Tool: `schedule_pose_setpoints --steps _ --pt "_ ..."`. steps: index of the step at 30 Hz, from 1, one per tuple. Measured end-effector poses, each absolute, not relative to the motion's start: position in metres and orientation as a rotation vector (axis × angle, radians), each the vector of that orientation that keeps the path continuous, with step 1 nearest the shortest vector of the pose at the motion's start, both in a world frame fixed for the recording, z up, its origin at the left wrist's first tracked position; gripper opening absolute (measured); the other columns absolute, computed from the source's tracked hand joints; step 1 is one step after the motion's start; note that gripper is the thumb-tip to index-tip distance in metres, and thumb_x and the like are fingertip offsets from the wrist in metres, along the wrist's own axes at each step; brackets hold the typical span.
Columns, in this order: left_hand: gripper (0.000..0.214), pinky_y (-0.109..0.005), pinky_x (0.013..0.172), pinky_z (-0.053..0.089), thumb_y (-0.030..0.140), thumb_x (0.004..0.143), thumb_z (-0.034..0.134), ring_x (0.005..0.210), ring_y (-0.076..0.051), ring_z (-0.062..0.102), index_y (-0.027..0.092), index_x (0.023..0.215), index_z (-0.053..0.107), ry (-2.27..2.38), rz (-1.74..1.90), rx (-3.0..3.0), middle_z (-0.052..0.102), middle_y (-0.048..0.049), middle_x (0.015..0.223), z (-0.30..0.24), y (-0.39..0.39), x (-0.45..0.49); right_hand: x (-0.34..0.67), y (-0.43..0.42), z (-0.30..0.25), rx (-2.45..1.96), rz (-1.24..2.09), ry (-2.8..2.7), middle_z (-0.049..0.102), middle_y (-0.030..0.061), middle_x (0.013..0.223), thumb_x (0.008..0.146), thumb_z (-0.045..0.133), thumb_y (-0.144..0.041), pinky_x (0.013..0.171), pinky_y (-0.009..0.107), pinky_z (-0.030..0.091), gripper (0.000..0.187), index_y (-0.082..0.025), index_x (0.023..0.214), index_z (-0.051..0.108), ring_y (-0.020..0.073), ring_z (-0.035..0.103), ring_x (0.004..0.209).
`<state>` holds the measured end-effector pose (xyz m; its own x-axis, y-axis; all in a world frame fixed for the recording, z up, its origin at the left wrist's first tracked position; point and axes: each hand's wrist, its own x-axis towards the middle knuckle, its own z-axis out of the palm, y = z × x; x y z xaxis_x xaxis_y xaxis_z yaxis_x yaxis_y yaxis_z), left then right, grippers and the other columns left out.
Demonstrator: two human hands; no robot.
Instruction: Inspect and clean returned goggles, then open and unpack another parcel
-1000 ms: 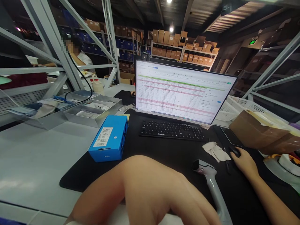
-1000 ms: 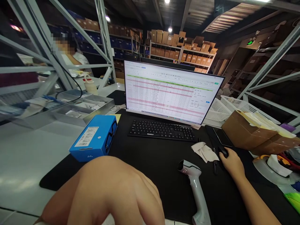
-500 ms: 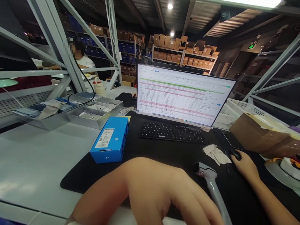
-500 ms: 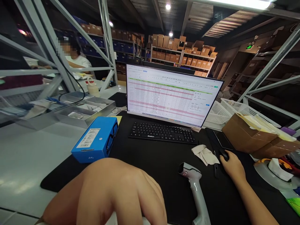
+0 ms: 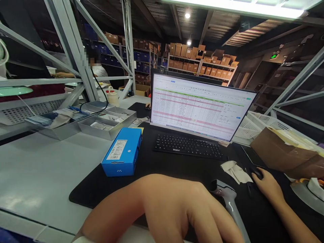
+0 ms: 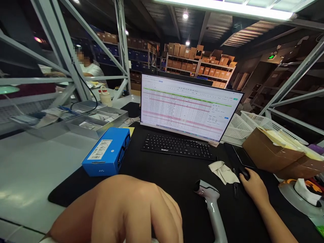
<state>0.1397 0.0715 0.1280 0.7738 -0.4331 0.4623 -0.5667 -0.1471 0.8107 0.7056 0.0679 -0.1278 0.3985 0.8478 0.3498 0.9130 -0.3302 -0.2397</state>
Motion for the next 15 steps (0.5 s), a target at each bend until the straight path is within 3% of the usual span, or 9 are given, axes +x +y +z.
schedule_pose_setpoints --steps 8,15 --pt "0.057 -0.029 0.105 0.047 0.052 0.093 0.055 0.084 -0.020 0.069 0.022 0.045 0.060 -0.805 0.241 1.831 0.056 -0.0068 0.069 0.125 0.072 0.137 0.699 0.066 -0.125 -2.205 -0.263 -1.558 0.065 0.0222 0.130 0.084 0.043 -0.059 0.110 0.051 0.045 0.067 -0.009 0.125 0.063 0.0385 0.060 0.125" --pt "0.059 -0.029 0.110 0.044 0.062 0.089 0.059 0.105 -0.024 0.071 0.023 0.045 0.059 -0.720 0.108 1.737 0.059 -0.0081 0.073 0.129 0.074 0.134 0.691 0.065 -0.117 -2.205 -0.236 -1.578 0.065 0.0208 0.130 0.085 0.045 -0.056 0.109 0.051 0.045 0.063 -0.011 0.125 0.063 0.0378 0.060 0.124"
